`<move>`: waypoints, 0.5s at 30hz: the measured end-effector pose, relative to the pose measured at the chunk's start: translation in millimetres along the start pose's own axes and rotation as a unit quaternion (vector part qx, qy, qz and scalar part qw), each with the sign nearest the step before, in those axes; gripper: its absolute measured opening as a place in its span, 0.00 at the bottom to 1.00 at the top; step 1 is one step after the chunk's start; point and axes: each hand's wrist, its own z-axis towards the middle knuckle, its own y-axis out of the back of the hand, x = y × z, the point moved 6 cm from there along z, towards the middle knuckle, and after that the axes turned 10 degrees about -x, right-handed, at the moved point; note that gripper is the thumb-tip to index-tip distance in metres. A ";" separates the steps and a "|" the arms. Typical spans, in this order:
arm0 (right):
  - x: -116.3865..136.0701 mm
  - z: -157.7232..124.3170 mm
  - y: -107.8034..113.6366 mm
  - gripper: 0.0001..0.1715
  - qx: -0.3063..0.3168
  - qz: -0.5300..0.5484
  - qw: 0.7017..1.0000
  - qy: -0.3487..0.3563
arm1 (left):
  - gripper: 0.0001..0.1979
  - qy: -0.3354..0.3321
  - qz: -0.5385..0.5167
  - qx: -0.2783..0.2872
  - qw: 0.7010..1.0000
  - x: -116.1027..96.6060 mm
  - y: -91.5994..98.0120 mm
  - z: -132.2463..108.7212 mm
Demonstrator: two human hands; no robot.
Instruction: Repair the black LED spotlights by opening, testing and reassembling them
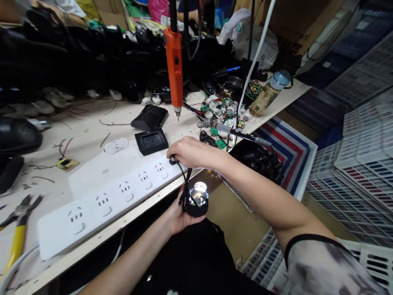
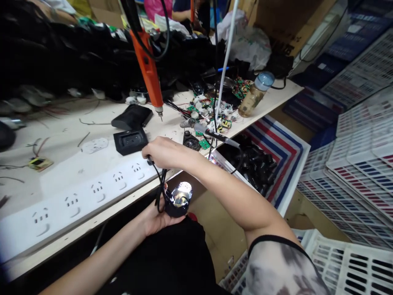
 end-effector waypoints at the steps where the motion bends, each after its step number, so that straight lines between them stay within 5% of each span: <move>1: -0.6 0.2 -1.8 0.21 0.003 0.000 1.000 -0.001 | 0.24 0.008 0.002 0.000 1.000 0.1 -0.5 -0.9; 15: 0.8 -1.7 -1.7 0.20 0.009 0.008 1.000 0.000 | 0.27 0.045 0.007 -0.050 0.998 9.9 0.7 -2.6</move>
